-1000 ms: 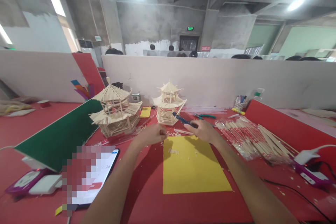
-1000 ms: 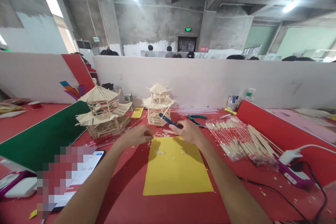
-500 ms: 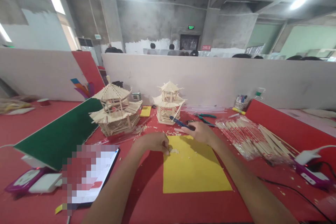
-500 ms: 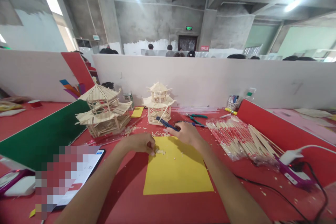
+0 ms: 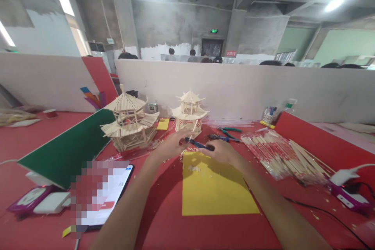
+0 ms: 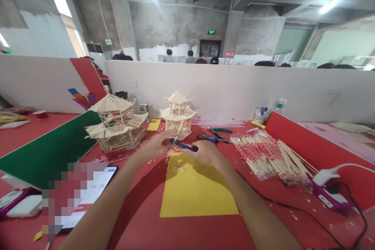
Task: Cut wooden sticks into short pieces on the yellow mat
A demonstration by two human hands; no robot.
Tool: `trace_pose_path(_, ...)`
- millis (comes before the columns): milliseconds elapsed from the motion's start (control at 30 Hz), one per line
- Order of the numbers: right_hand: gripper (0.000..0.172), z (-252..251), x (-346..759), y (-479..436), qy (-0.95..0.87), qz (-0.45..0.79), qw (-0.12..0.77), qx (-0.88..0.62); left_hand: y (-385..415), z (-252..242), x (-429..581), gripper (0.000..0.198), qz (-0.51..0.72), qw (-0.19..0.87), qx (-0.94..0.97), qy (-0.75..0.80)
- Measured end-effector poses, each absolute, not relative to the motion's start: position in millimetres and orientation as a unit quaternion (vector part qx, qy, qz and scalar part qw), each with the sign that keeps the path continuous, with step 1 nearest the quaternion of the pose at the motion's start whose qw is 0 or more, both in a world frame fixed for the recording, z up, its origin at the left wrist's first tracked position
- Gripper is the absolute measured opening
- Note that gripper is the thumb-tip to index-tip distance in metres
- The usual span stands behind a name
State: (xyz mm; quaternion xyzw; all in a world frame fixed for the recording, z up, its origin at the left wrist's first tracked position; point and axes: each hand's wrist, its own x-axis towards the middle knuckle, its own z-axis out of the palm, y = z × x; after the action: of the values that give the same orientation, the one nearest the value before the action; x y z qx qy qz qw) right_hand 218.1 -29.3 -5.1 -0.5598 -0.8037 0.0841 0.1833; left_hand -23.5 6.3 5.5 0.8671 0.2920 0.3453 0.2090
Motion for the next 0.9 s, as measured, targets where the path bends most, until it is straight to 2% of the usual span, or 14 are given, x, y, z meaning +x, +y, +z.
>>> trace_pose_path(233, 0.051, -7, 214, -34, -0.815, 0.098, 0.183, -0.541, 10, 1, -23, 0.035, 0.308, 0.257, 0.862, 0.312)
trace_pose_path(533, 0.058, -10, 210, -32, -0.813, 0.071, 0.155, -0.556, 12, -1, -26, 0.037, 0.294, 0.257, 0.866, 0.312)
trace_pose_path(900, 0.061, -7, 205, -27, -0.81, 0.018, 0.153, -0.565, 13, 5, -27, 0.03, 0.336, 0.29, 0.843, 0.305)
